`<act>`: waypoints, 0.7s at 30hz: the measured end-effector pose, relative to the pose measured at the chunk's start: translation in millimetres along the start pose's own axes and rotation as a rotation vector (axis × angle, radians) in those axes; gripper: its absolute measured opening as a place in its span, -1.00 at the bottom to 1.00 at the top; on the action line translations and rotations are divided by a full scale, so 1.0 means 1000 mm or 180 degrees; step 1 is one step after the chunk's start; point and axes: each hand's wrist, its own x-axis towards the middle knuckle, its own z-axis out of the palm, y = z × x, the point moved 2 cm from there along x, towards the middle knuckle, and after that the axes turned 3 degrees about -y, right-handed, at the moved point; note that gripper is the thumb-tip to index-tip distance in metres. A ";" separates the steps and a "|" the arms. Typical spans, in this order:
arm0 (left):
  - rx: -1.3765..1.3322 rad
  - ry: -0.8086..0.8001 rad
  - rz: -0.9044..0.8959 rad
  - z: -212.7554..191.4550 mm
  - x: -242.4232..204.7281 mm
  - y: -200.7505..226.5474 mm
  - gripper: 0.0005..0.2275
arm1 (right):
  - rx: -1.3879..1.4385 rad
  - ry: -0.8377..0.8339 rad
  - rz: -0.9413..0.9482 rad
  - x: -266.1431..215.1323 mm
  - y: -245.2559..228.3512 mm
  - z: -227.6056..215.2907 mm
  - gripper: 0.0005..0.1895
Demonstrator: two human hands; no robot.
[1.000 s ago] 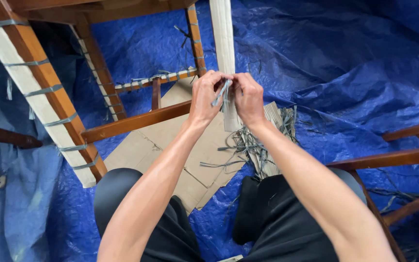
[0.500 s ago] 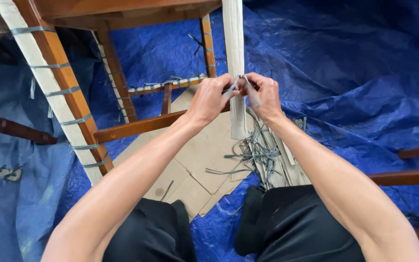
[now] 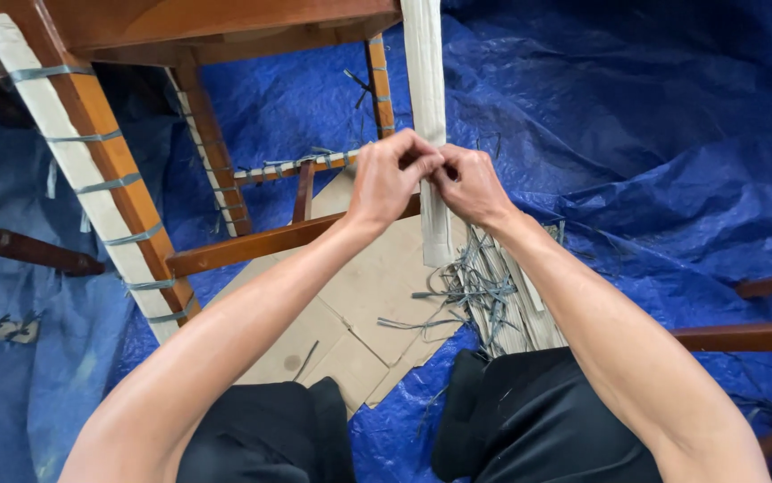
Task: Tying bundles of furniture components to a chair leg using thin strips for storage or transport.
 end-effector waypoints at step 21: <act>0.1980 -0.1569 0.0068 -0.022 -0.032 -0.030 -0.88 | 0.0310 -0.0720 0.0903 0.011 -0.006 -0.011 -0.75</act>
